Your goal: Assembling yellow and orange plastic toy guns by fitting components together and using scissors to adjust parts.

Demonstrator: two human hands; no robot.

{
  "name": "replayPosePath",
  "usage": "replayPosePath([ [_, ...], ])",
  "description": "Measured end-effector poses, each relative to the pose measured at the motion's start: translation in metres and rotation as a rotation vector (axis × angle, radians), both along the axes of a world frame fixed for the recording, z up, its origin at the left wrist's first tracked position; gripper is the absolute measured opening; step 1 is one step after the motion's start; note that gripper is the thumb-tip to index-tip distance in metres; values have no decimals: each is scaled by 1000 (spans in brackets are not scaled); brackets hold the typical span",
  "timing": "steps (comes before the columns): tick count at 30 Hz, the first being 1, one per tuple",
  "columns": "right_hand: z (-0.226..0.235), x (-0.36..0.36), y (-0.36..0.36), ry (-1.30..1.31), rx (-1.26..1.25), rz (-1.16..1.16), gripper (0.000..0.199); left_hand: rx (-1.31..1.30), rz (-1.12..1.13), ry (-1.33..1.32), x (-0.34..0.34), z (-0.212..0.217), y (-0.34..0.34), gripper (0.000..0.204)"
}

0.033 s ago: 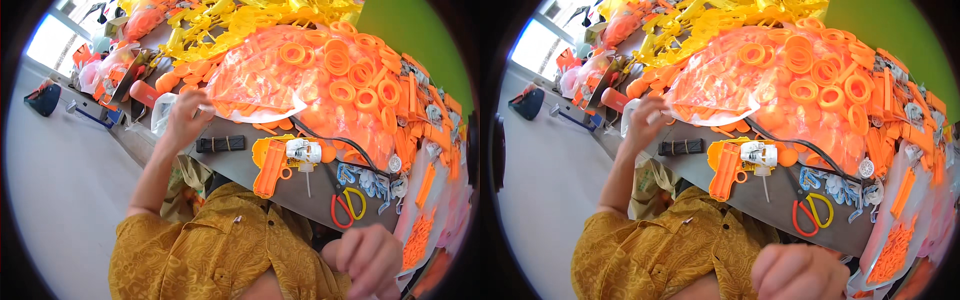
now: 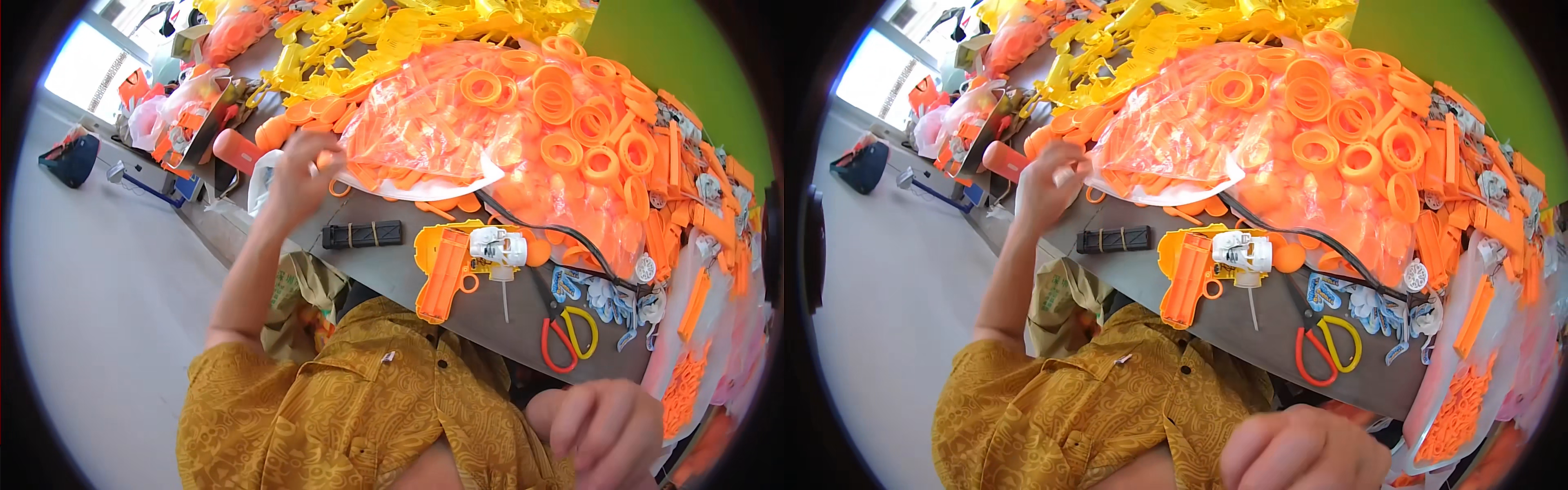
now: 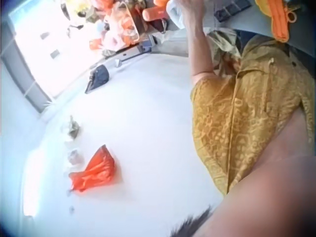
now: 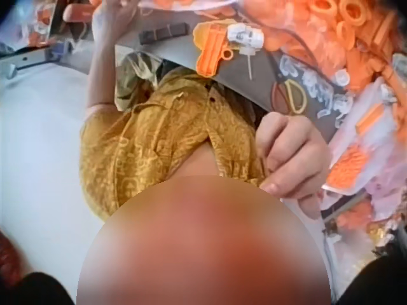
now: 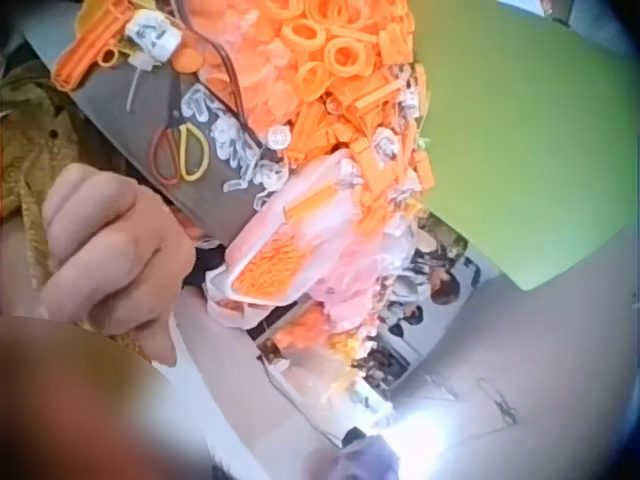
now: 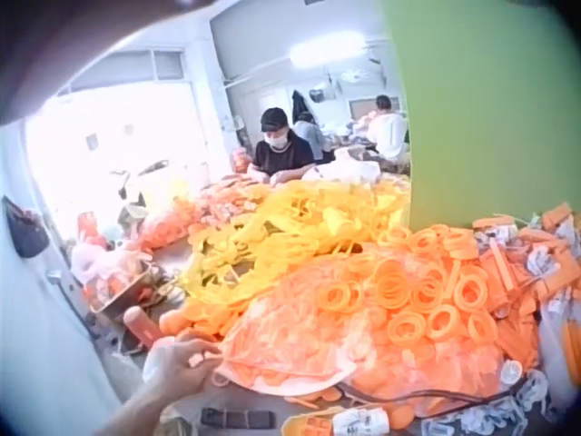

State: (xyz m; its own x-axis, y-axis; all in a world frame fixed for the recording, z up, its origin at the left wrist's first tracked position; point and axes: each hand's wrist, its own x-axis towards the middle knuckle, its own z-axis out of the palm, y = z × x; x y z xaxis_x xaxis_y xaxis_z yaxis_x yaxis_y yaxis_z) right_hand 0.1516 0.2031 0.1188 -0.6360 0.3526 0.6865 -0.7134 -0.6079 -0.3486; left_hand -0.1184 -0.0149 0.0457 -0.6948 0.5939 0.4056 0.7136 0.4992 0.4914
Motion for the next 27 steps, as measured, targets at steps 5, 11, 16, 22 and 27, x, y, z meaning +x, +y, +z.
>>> replayPosePath([
  [5, 32, -27, -1, 116, 346, 311, 38, -104, 427, 64, -128, 2, 24, 32],
  [11, 42, -27, -7, 53, 383, 298, 39, -428, 671, -207, -220, -27, 45, 58],
  [16, 41, -28, -5, 174, 457, 199, 37, -93, 656, -345, -229, -36, 46, 43],
  [22, 49, -20, -13, 206, 491, 178, 37, 398, 669, -416, -217, -24, 22, 21],
  [27, 47, -15, -14, 241, 515, 196, 36, 904, 432, -373, -165, 14, 20, 23],
])
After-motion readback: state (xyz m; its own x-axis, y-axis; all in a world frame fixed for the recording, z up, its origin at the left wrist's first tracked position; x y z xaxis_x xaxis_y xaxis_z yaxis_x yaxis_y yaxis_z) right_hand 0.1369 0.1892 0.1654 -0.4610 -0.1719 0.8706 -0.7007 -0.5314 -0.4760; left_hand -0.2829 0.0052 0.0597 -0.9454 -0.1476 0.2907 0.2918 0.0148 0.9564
